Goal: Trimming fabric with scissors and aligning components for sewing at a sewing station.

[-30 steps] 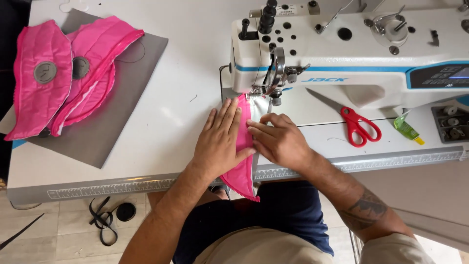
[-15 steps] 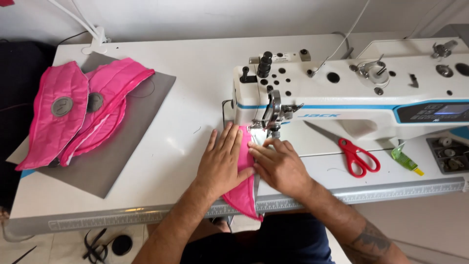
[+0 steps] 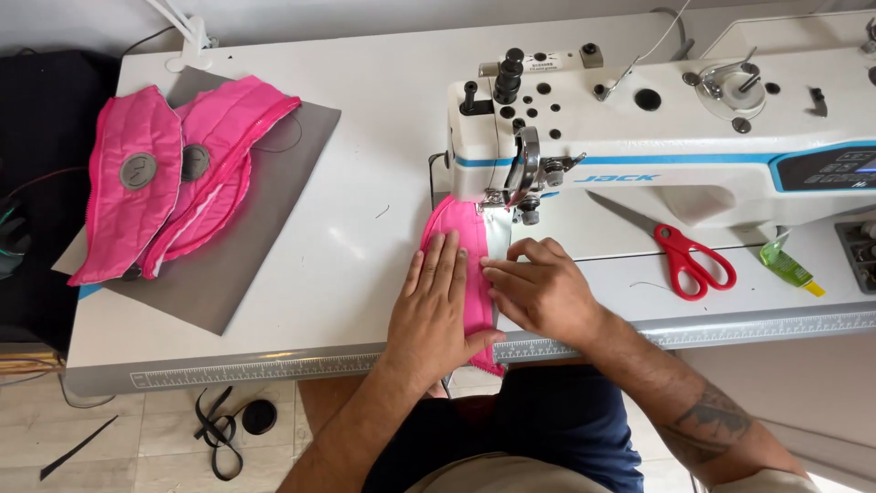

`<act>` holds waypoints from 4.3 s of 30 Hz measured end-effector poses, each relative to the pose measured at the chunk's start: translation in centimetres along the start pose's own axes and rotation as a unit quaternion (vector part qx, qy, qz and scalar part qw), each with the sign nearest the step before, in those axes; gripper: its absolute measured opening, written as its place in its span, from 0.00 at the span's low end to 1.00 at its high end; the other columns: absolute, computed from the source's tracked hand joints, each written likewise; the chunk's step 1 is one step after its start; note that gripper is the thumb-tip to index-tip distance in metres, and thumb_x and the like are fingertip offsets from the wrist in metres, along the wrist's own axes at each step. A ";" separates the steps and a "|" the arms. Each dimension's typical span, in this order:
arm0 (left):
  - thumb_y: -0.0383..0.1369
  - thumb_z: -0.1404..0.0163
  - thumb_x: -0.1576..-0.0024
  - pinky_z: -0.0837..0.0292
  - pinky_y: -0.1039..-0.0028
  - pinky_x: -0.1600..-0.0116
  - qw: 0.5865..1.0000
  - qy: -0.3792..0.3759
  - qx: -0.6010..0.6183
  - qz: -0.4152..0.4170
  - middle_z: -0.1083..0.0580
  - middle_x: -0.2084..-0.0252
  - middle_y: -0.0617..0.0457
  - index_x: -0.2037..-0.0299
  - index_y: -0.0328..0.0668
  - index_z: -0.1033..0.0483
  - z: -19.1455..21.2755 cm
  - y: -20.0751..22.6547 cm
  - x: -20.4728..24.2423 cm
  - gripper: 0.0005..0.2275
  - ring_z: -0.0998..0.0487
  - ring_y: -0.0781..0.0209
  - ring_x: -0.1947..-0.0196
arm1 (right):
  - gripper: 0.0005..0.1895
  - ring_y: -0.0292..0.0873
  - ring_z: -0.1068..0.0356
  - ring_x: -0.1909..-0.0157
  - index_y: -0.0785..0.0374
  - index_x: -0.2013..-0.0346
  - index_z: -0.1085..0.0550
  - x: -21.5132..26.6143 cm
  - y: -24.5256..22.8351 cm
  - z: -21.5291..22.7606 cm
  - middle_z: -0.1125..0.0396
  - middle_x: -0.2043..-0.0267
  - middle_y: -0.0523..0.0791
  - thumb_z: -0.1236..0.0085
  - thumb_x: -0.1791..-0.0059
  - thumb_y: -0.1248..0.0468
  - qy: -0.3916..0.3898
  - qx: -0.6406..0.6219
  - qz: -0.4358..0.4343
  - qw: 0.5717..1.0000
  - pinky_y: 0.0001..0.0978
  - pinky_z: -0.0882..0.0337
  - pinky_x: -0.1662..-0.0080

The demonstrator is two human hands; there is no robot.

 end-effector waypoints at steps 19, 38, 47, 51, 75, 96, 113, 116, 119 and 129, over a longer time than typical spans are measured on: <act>0.68 0.53 0.50 0.69 0.53 0.23 1.000 -0.002 0.018 0.018 0.55 0.22 0.33 0.30 0.27 0.44 -0.1 -0.6 -0.8 0.50 0.60 0.38 0.21 | 0.12 0.45 0.30 0.52 0.57 0.57 0.18 -0.1 -1.0 0.9 0.22 0.57 0.44 0.46 0.47 0.57 -0.006 0.000 0.014 1.000 0.34 0.34 0.56; 0.69 0.50 0.53 0.68 0.53 0.22 0.999 -0.020 0.015 0.027 0.55 0.22 0.33 0.28 0.27 0.47 -1.1 -1.9 -2.6 0.54 0.61 0.39 0.21 | 0.16 0.46 0.32 0.46 0.57 0.49 0.20 1.3 -1.3 0.4 0.24 0.48 0.43 0.43 0.50 0.63 -0.011 0.066 -0.060 0.996 0.34 0.35 0.54; 0.64 0.55 0.48 0.66 0.52 0.23 0.998 -0.017 0.028 -0.055 0.52 0.22 0.36 0.30 0.29 0.42 -0.5 0.7 2.6 0.46 0.58 0.41 0.21 | 0.13 0.48 0.31 0.48 0.57 0.52 0.20 2.3 -3.7 1.6 0.23 0.51 0.44 0.49 0.46 0.61 -0.003 0.034 -0.009 0.999 0.34 0.33 0.55; 0.65 0.58 0.48 0.65 0.49 0.23 0.997 -0.014 0.038 -0.070 0.53 0.22 0.36 0.30 0.29 0.44 -0.2 0.6 3.1 0.46 0.57 0.41 0.21 | 0.14 0.49 0.32 0.48 0.59 0.50 0.21 2.0 -3.6 1.3 0.25 0.48 0.45 0.48 0.49 0.62 -0.005 0.052 -0.009 0.999 0.35 0.34 0.56; 0.64 0.52 0.49 0.48 0.42 0.28 0.991 0.088 0.079 -0.058 0.41 0.27 0.35 0.37 0.28 0.33 0.5 0.7 3.6 0.43 0.45 0.39 0.25 | 0.12 0.51 0.28 0.51 0.58 0.56 0.19 2.5 -4.9 1.5 0.23 0.51 0.44 0.43 0.48 0.57 0.010 0.019 -0.015 1.000 0.38 0.30 0.56; 0.67 0.54 0.47 0.52 0.41 0.26 0.992 0.102 0.031 -0.067 0.33 0.32 0.38 0.40 0.33 0.26 -0.3 -1.4 -0.2 0.41 0.37 0.45 0.28 | 0.15 0.47 0.34 0.48 0.58 0.51 0.19 1.5 -2.5 0.6 0.24 0.49 0.44 0.40 0.50 0.57 -0.038 0.099 -0.002 0.994 0.35 0.35 0.54; 0.65 0.56 0.43 0.56 0.41 0.25 0.997 0.035 0.022 -0.058 0.36 0.29 0.38 0.36 0.35 0.28 -1.4 -4.2 -4.5 0.39 0.42 0.46 0.25 | 0.22 0.45 0.36 0.46 0.58 0.43 0.21 0.9 -0.2 -0.3 0.27 0.40 0.45 0.42 0.49 0.54 -0.055 0.091 -0.055 0.993 0.35 0.36 0.53; 0.66 0.58 0.42 0.58 0.43 0.25 0.998 0.029 0.029 -0.057 0.36 0.29 0.39 0.37 0.36 0.28 -1.7 -4.4 -4.9 0.39 0.42 0.48 0.25 | 0.22 0.45 0.37 0.46 0.58 0.43 0.21 1.1 -0.1 -0.4 0.27 0.39 0.45 0.42 0.49 0.53 -0.063 0.099 -0.065 0.991 0.34 0.36 0.53; 0.66 0.56 0.43 0.58 0.43 0.25 0.998 0.034 0.021 -0.056 0.36 0.29 0.40 0.36 0.37 0.28 -1.9 -4.8 -5.2 0.39 0.42 0.48 0.25 | 0.22 0.46 0.37 0.45 0.57 0.42 0.22 1.0 0.0 -0.5 0.27 0.39 0.44 0.42 0.49 0.54 -0.065 0.098 -0.072 0.991 0.35 0.36 0.52; 0.66 0.54 0.44 0.55 0.42 0.26 0.996 0.057 0.018 -0.064 0.34 0.30 0.41 0.37 0.37 0.27 -2.4 -4.9 -5.3 0.39 0.40 0.48 0.26 | 0.22 0.54 0.31 0.47 0.69 0.45 0.22 1.4 0.1 0.9 0.28 0.41 0.55 0.38 0.50 0.60 0.075 0.151 -0.074 0.983 0.40 0.31 0.55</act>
Point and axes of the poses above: each hand's wrist, its own x-axis away from the middle knuckle, its own z-axis out of the back of the hand, y = z × x, the point moved 5 cm from there along -x, towards the middle knuckle
